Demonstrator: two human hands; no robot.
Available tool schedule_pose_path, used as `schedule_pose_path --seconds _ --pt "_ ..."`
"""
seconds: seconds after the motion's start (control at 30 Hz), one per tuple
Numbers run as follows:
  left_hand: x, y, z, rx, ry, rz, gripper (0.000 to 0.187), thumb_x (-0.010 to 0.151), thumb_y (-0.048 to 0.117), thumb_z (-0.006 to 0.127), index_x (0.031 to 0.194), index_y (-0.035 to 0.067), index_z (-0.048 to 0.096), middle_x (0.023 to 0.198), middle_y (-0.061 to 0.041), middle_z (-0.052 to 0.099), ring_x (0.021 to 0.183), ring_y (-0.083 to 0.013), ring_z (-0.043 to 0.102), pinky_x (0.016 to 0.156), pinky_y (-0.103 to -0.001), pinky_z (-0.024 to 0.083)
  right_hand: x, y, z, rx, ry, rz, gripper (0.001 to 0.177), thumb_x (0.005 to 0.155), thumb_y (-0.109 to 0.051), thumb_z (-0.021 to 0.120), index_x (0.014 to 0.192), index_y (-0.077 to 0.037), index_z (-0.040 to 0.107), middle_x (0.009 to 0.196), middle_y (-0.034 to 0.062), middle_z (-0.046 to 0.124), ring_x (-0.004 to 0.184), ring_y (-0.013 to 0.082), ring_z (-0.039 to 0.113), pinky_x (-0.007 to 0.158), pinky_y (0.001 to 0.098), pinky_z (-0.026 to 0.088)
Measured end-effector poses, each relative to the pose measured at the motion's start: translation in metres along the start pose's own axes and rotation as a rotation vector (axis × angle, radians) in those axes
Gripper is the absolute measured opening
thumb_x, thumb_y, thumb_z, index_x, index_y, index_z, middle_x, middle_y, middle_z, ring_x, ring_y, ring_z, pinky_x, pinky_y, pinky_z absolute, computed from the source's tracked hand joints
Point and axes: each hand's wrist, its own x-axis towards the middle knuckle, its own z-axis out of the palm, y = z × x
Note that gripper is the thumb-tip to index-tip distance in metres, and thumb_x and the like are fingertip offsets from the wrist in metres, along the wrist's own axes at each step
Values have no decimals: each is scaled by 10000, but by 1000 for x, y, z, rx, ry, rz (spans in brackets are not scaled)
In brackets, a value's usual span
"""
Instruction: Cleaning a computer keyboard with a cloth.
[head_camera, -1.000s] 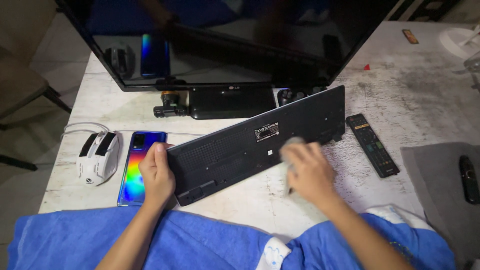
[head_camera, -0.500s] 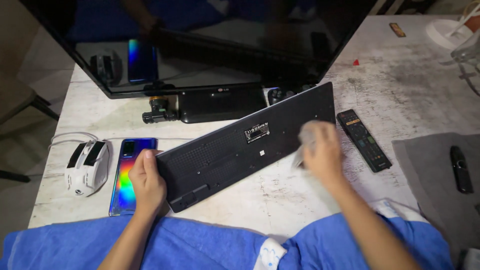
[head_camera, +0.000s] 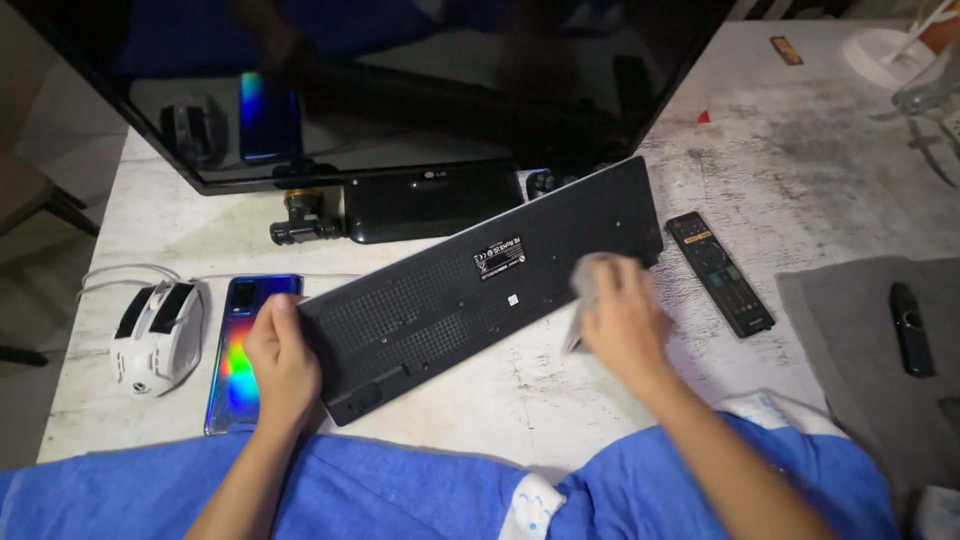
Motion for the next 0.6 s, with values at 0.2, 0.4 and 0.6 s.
schedule_pose_path --seconds 0.2,0.4,0.6 --pt "3 -27 3 5 -5 -38 435 1169 297 444 907 -33 553 737 39 399 731 -66 370 614 -297 335 -23 -33 25 89 -139 31 577 732 -79 699 1285 -25 543 1266 225 508 1073 414 573 813 488 512" --pt "5 -18 2 29 -12 -90 461 1159 312 428 852 -19 523 702 38 370 699 -72 340 585 -308 306 -27 -83 9 334 -141 -588 401 789 -49 664 1180 -112 727 1282 89 601 1079 297 583 945 450 511" --pt "7 -20 2 14 -34 -73 446 1147 313 433 865 -14 542 701 44 375 691 -75 341 581 -308 307 -13 -22 4 198 -55 -560 251 698 -81 706 931 -144 775 1181 27 666 1020 259 587 846 398 515"
